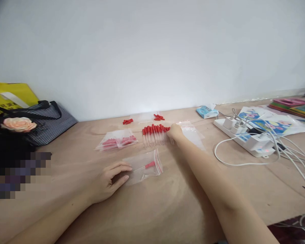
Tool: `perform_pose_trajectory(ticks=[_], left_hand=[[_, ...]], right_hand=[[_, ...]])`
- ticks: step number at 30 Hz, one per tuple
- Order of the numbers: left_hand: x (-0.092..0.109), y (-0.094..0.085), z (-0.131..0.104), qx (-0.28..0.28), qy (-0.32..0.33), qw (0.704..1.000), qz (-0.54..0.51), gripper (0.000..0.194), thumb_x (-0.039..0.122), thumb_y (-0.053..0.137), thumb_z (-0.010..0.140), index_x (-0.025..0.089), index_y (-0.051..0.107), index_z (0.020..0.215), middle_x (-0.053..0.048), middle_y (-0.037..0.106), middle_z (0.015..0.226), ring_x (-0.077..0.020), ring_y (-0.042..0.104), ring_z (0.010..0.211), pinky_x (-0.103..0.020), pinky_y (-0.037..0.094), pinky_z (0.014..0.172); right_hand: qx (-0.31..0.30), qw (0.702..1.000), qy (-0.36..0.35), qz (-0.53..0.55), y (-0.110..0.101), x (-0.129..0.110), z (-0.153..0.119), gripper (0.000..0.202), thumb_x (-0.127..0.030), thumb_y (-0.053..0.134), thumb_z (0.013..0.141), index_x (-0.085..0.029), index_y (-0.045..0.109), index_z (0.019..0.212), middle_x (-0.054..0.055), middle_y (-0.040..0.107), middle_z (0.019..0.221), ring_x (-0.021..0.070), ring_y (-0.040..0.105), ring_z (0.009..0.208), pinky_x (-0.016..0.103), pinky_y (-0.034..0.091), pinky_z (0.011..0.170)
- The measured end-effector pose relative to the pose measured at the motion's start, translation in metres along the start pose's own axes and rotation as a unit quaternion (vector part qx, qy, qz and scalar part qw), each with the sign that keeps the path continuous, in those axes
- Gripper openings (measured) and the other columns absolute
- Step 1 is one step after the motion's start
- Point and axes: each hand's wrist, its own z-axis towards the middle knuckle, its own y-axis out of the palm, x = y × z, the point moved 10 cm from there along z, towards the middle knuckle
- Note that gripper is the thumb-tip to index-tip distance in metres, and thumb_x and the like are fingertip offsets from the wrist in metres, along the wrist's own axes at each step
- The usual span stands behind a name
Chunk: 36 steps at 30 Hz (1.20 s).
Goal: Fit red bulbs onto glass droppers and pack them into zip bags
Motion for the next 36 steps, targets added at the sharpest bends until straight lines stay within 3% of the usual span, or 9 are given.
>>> perform_pose_trajectory(ticks=[4,7,11,13,17,25,30,34,36], left_hand=[[0.000,0.004,0.001,-0.020,0.004,1.000,-0.002,0.022,0.023,0.044,0.084,0.020,0.057,0.101,-0.006,0.059,0.101,-0.0173,0.054,0.095,-0.033,0.044,0.084],[-0.002,0.006,0.000,-0.035,-0.004,0.999,-0.008,0.024,0.024,0.044,0.084,0.020,0.056,0.105,-0.006,0.058,0.106,-0.0176,0.052,0.100,-0.035,0.041,0.089],[-0.003,0.009,-0.001,-0.060,-0.011,0.998,-0.025,0.026,0.026,0.045,0.084,0.021,0.055,0.107,-0.006,0.057,0.112,-0.0182,0.050,0.105,-0.035,0.040,0.091],[-0.004,0.010,-0.001,-0.062,-0.013,0.998,-0.030,0.027,0.027,0.045,0.083,0.021,0.055,0.107,-0.006,0.056,0.114,-0.0182,0.049,0.106,-0.035,0.041,0.091],[-0.006,0.011,0.000,-0.064,-0.019,0.997,-0.028,0.027,0.029,0.046,0.084,0.021,0.055,0.108,-0.006,0.055,0.115,-0.0183,0.049,0.107,-0.035,0.040,0.092],[-0.014,0.011,-0.002,-0.068,-0.070,0.995,0.015,0.041,0.033,0.045,0.083,0.022,0.041,0.123,-0.006,0.050,0.124,-0.0206,0.046,0.113,-0.037,0.038,0.094],[-0.015,0.012,-0.003,-0.073,-0.074,0.994,0.017,0.045,0.035,0.045,0.083,0.023,0.037,0.126,-0.005,0.047,0.127,-0.0206,0.045,0.114,-0.037,0.038,0.095],[-0.014,0.012,-0.002,-0.073,-0.070,0.995,0.010,0.044,0.034,0.045,0.084,0.023,0.037,0.126,-0.005,0.047,0.127,-0.0205,0.045,0.114,-0.037,0.038,0.095],[-0.013,0.011,-0.001,-0.072,-0.070,0.995,0.011,0.044,0.034,0.045,0.083,0.023,0.037,0.125,-0.005,0.048,0.126,-0.0208,0.046,0.114,-0.037,0.038,0.095]], right_hand=[[-0.025,0.999,0.039,0.016,0.006,0.004,0.006,0.019,-0.015,0.064,0.056,-0.008,0.060,0.073,0.011,0.061,0.065,0.0215,0.059,0.064,0.023,0.038,0.050],[-0.019,0.998,0.041,0.051,-0.004,0.005,0.002,0.031,-0.020,0.063,0.061,-0.007,0.058,0.088,0.010,0.060,0.067,0.0201,0.058,0.064,0.023,0.039,0.050],[0.012,0.991,-0.007,0.135,-0.022,0.002,-0.031,0.056,-0.025,0.049,0.074,-0.011,0.029,0.124,0.003,0.057,0.074,0.0125,0.056,0.061,0.021,0.042,0.051],[-0.014,0.957,-0.056,0.286,-0.019,-0.004,-0.058,0.060,-0.026,0.048,0.075,-0.014,0.020,0.127,-0.003,0.051,0.066,0.0111,0.052,0.049,0.023,0.042,0.046],[-0.017,0.895,-0.072,0.440,-0.010,0.001,-0.101,0.056,-0.036,0.053,0.072,-0.020,0.025,0.117,-0.007,0.045,0.062,0.0102,0.050,0.046,0.025,0.045,0.044],[-0.084,0.803,-0.036,0.589,0.013,-0.007,-0.121,0.039,-0.040,0.055,0.071,-0.023,0.032,0.097,-0.005,0.053,0.066,0.0119,0.058,0.058,0.029,0.049,0.059],[-0.203,0.811,-0.078,0.543,0.028,-0.023,-0.135,0.034,-0.042,0.057,0.071,-0.021,0.039,0.091,-0.007,0.052,0.061,0.0049,0.045,0.038,0.020,0.037,0.040],[-0.268,0.809,-0.144,0.504,0.033,-0.037,-0.144,0.031,-0.039,0.063,0.067,-0.018,0.047,0.085,-0.004,0.056,0.067,0.0045,0.047,0.047,0.017,0.033,0.042],[-0.293,0.828,-0.145,0.456,0.039,-0.037,-0.146,0.029,-0.038,0.062,0.068,-0.016,0.052,0.085,-0.003,0.055,0.064,0.0042,0.044,0.045,0.017,0.031,0.040]])
